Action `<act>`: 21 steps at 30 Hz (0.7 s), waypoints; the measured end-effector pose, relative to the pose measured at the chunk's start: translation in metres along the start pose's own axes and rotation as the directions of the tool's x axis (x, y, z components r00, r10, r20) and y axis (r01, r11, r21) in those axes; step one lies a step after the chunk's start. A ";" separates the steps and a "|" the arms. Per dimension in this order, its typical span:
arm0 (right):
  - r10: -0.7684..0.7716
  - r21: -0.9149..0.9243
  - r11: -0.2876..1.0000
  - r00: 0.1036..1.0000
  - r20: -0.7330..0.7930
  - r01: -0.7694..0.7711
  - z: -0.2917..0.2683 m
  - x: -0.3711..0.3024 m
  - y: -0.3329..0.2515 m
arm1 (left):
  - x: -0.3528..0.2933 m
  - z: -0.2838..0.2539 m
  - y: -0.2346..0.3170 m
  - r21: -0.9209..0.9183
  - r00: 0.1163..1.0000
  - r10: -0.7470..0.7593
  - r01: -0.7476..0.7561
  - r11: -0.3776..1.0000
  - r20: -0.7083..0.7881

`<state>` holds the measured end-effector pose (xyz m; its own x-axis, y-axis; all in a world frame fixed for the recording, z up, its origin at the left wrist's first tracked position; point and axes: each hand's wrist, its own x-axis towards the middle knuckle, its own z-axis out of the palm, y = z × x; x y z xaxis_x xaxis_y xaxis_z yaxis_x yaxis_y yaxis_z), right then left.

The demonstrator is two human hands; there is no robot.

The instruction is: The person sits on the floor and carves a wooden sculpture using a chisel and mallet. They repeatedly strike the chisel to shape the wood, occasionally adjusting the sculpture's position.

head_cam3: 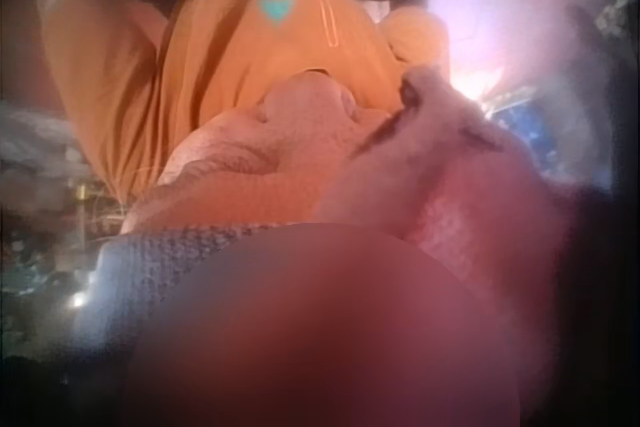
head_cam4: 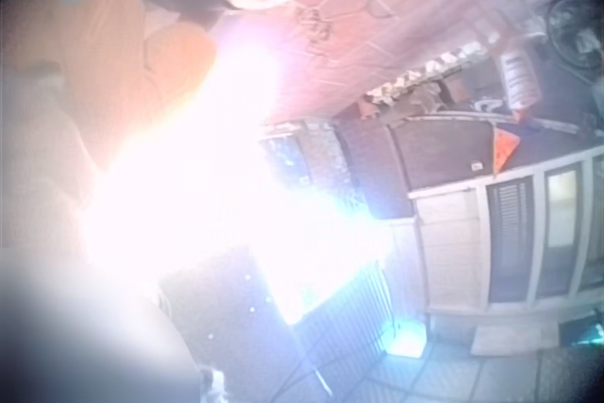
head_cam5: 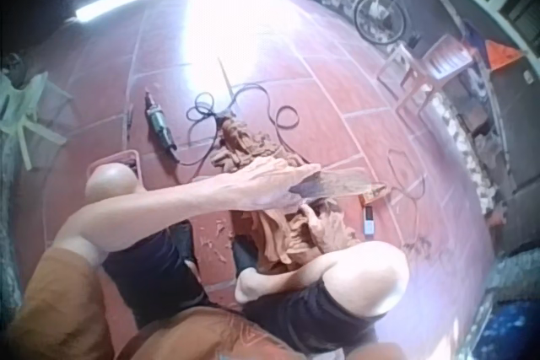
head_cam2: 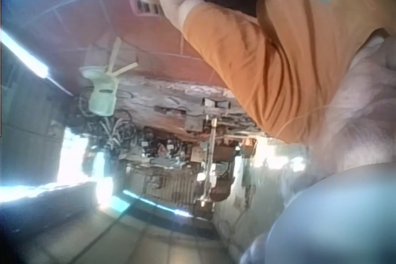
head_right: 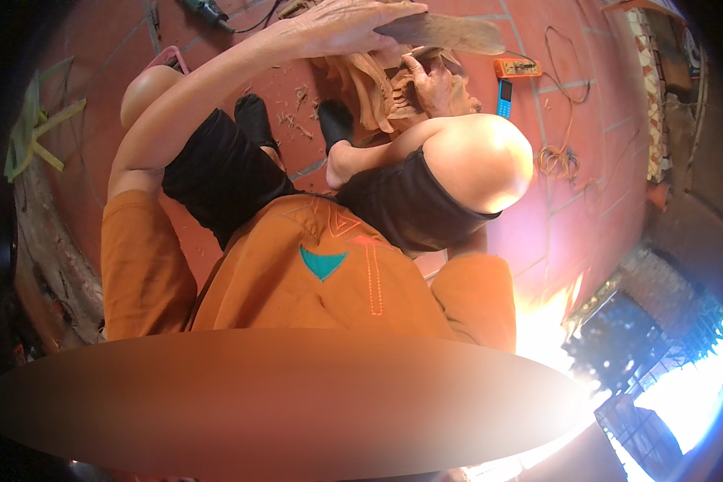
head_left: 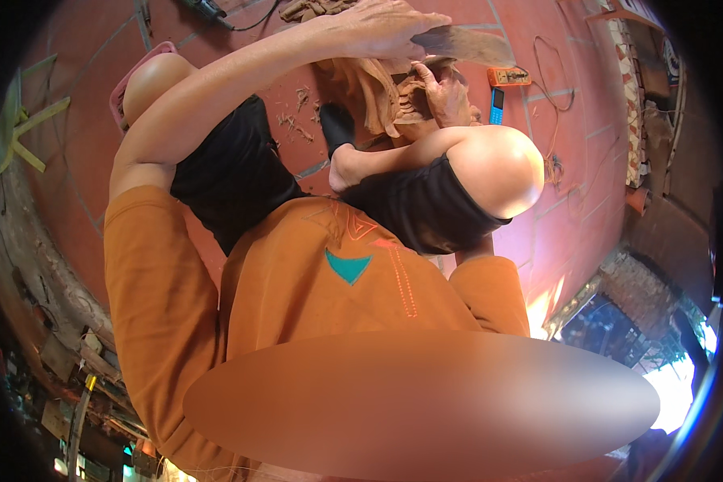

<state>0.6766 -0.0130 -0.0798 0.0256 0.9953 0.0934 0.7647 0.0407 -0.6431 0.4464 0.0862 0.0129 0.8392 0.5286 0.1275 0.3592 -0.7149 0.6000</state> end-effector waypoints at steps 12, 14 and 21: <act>-0.060 0.221 0.974 0.998 0.010 0.056 0.012 -0.001 0.043 | -0.005 -0.007 0.004 0.088 0.998 0.051 -0.048 0.995 -0.039; 0.010 0.348 0.937 1.000 0.012 -0.013 0.011 -0.003 0.039 | -0.005 -0.012 0.005 0.057 0.979 0.118 -0.110 0.992 -0.164; -0.004 0.037 0.999 0.999 -0.051 0.006 0.008 -0.007 0.015 | -0.002 -0.018 0.025 -0.187 0.990 -0.025 -0.001 0.982 -0.136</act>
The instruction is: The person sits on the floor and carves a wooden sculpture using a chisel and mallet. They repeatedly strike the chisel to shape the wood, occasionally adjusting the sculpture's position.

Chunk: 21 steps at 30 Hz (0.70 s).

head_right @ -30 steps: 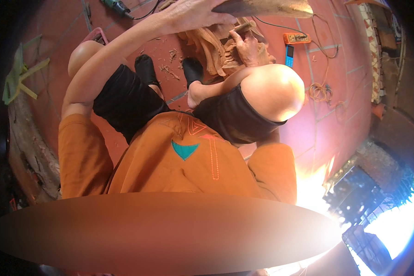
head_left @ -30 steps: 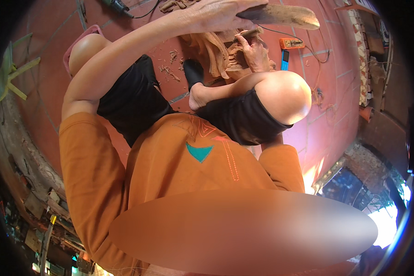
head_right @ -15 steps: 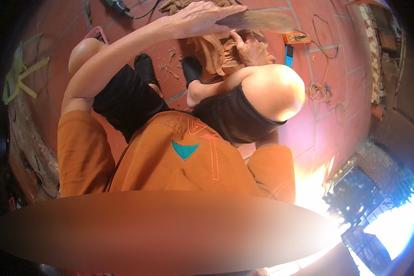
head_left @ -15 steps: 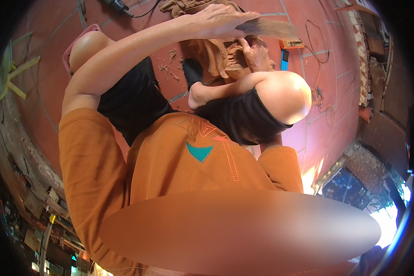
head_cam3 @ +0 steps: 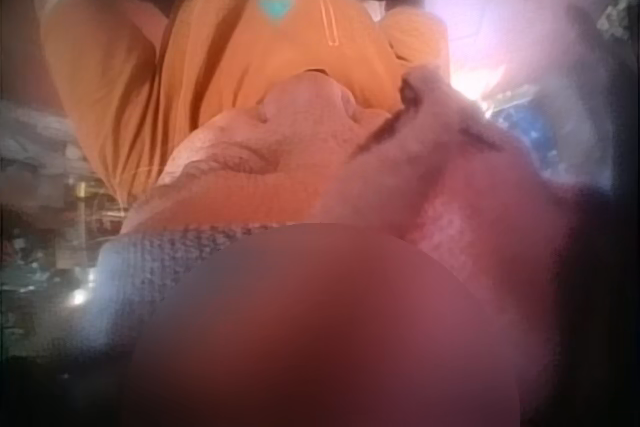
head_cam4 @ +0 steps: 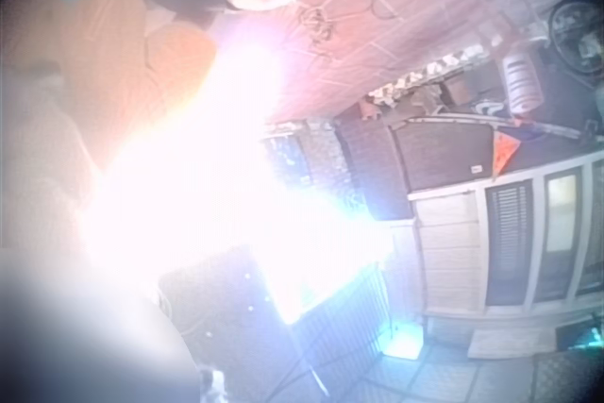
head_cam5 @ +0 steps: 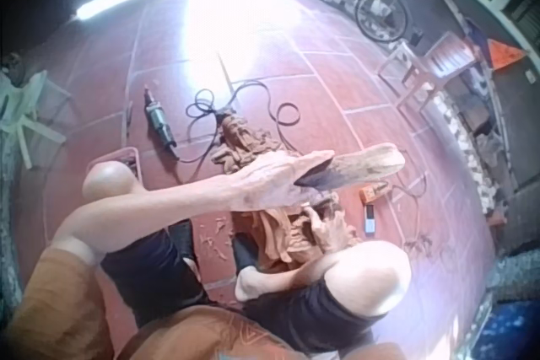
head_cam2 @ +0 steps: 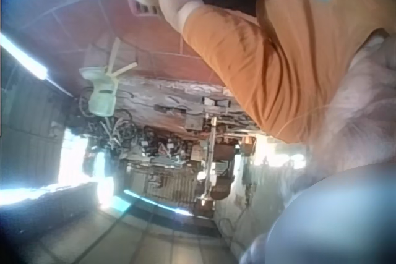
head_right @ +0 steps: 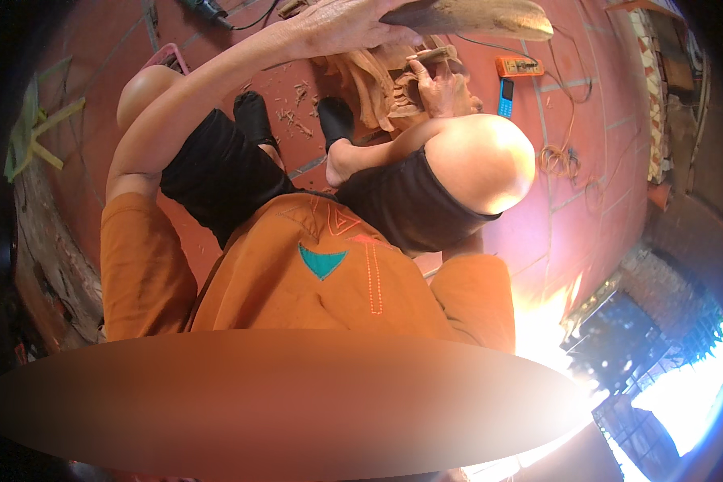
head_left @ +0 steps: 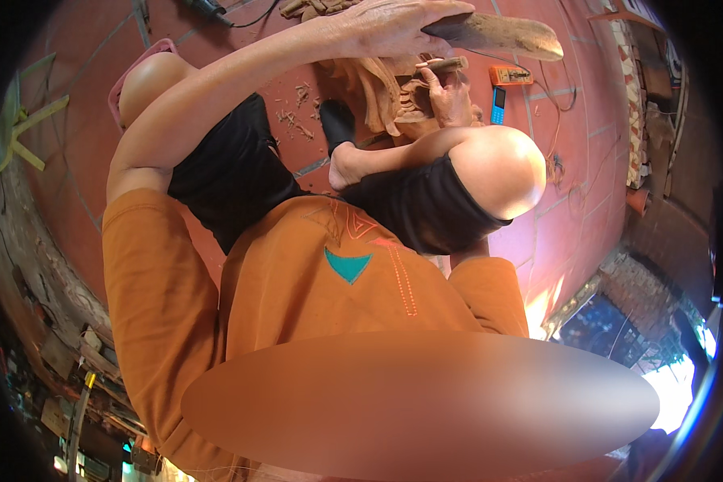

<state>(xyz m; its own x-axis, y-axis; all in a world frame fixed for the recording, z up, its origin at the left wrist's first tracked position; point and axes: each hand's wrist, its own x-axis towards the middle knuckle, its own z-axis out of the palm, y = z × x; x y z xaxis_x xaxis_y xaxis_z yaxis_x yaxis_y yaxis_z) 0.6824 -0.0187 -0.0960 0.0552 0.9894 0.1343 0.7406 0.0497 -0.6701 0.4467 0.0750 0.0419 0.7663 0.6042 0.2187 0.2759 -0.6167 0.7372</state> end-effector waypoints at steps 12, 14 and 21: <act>0.095 0.329 0.939 0.995 0.031 -0.100 0.006 -0.001 0.008 | -0.001 -0.004 0.001 -0.006 0.999 0.045 -0.045 0.999 -0.005; 0.075 0.192 0.978 0.996 0.056 -0.085 0.003 -0.002 0.013 | -0.001 -0.007 0.003 0.004 0.998 0.055 -0.055 0.998 -0.011; 0.052 0.370 0.929 0.997 -0.052 -0.029 0.018 -0.002 0.023 | -0.002 -0.006 0.002 0.013 0.993 0.110 -0.109 0.994 -0.042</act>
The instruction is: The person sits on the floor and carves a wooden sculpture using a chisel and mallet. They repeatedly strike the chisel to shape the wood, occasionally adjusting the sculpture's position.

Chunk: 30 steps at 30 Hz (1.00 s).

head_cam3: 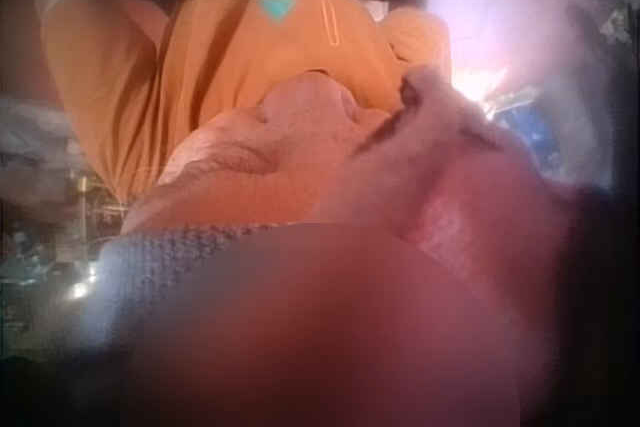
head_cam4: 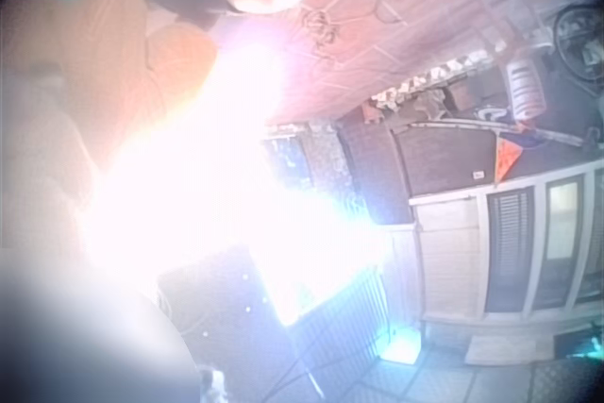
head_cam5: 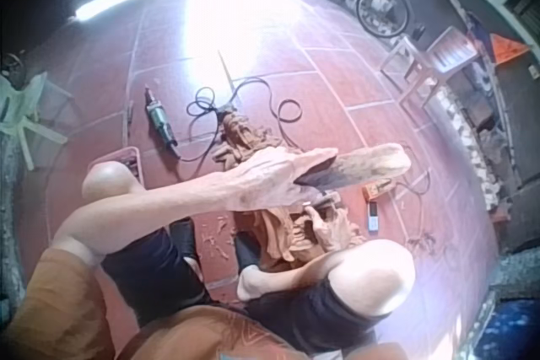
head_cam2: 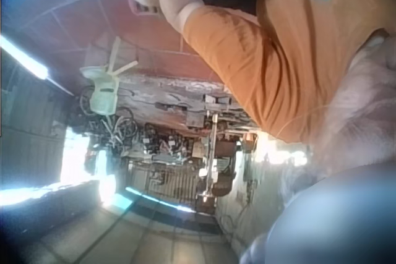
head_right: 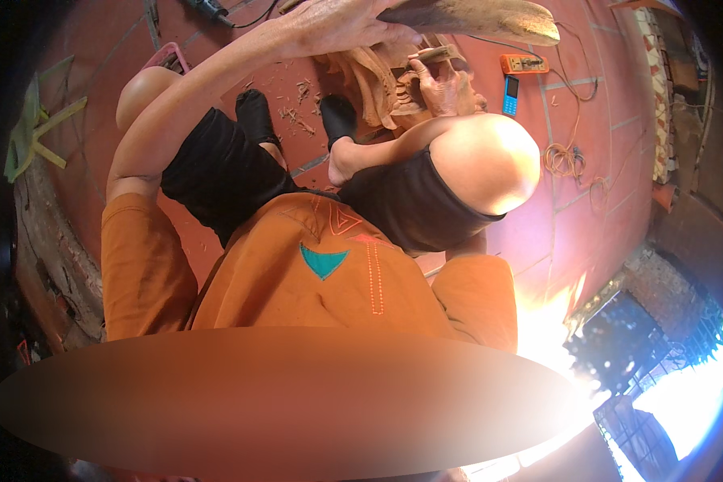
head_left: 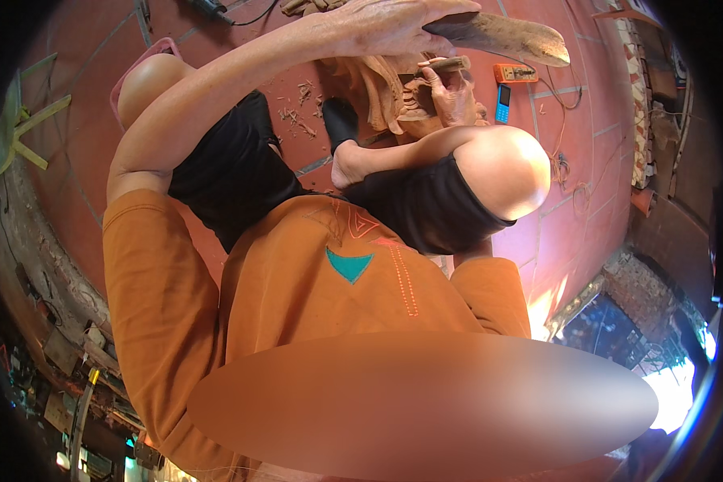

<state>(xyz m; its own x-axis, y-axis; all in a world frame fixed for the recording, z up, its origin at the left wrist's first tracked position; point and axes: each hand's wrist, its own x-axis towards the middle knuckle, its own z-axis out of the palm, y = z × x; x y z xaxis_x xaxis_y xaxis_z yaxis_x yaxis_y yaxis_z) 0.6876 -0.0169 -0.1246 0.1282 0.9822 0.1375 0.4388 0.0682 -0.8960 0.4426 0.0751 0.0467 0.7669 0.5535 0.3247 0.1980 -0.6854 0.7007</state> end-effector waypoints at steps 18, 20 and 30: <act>0.049 -0.026 0.999 0.998 0.046 -0.048 -0.005 -0.003 -0.009 | 0.001 0.000 -0.002 0.042 0.997 -0.060 0.058 0.997 0.052; 0.048 -0.023 0.999 0.998 0.045 -0.047 -0.005 -0.003 -0.009 | 0.001 0.001 -0.003 0.045 0.998 -0.040 0.038 0.998 0.039; 0.035 -0.034 0.999 0.999 0.041 -0.034 -0.004 0.000 -0.009 | -0.006 0.021 -0.021 0.241 0.967 -0.056 -0.006 0.970 0.248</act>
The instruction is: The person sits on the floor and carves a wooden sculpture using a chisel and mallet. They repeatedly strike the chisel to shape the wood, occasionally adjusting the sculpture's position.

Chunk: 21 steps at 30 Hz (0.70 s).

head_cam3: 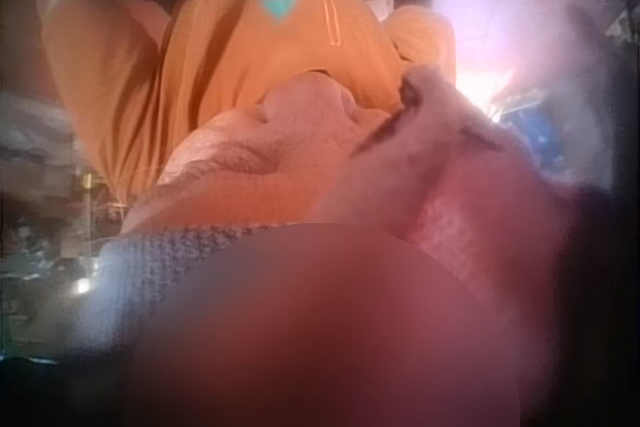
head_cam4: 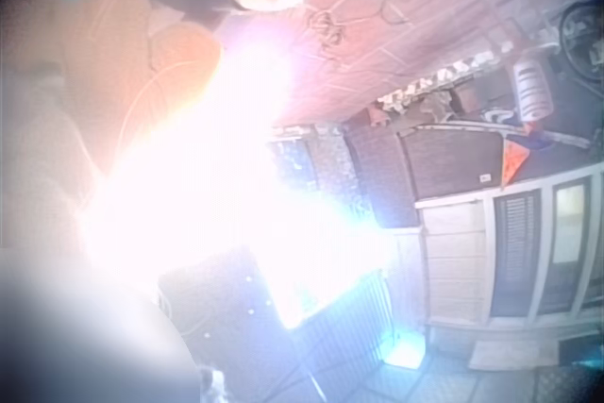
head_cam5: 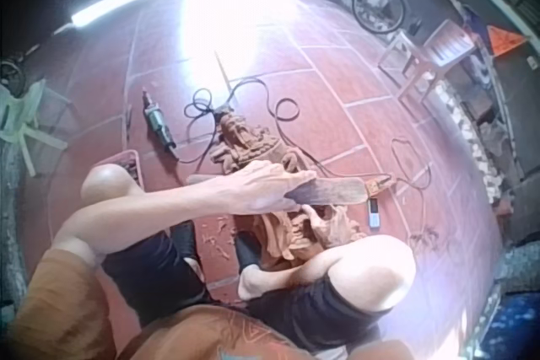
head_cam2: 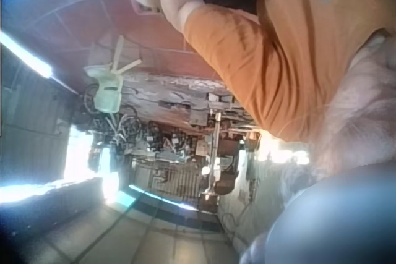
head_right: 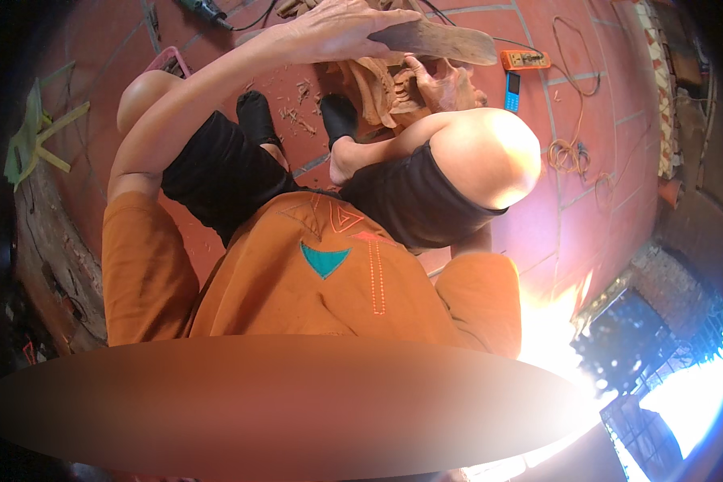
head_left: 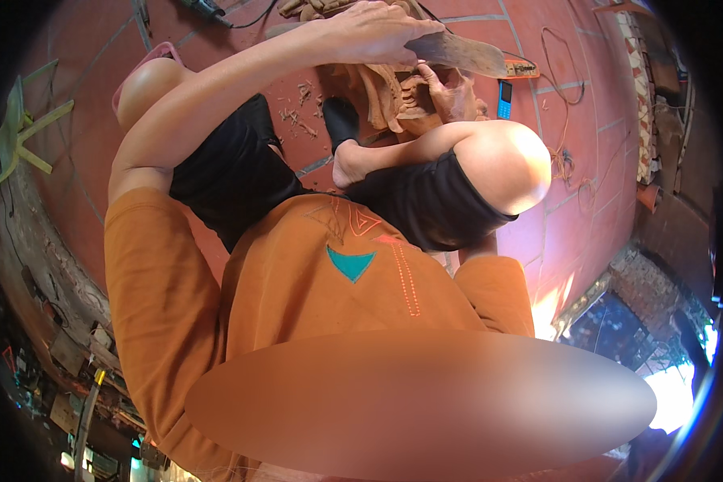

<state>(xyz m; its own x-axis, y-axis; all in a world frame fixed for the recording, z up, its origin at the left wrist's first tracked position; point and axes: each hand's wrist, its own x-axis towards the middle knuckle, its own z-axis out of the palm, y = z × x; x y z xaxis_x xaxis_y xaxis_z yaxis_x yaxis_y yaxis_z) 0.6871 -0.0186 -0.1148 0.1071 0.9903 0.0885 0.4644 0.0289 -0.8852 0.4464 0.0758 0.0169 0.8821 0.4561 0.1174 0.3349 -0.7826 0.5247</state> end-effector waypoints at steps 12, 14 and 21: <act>-0.010 0.016 1.000 1.000 -0.010 0.010 0.002 0.003 0.002 | 0.006 0.002 0.006 -0.089 0.996 -0.016 0.008 0.996 -0.083; -0.014 0.035 0.999 1.000 -0.011 0.014 0.004 0.003 0.003 | 0.005 0.005 0.001 -0.004 0.999 -0.031 0.031 1.000 -0.033; -0.010 0.119 0.993 1.000 -0.030 0.014 0.016 0.010 0.007 | -0.009 -0.030 -0.015 -0.031 0.980 -0.172 0.169 0.985 -0.104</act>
<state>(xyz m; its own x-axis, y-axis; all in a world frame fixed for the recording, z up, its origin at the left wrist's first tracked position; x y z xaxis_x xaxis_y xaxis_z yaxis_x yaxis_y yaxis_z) 0.6771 -0.0060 -0.1273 0.1284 0.9855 0.1112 0.3578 0.0586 -0.9320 0.4239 0.0962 0.0330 0.7723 0.6252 0.1128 0.4688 -0.6806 0.5630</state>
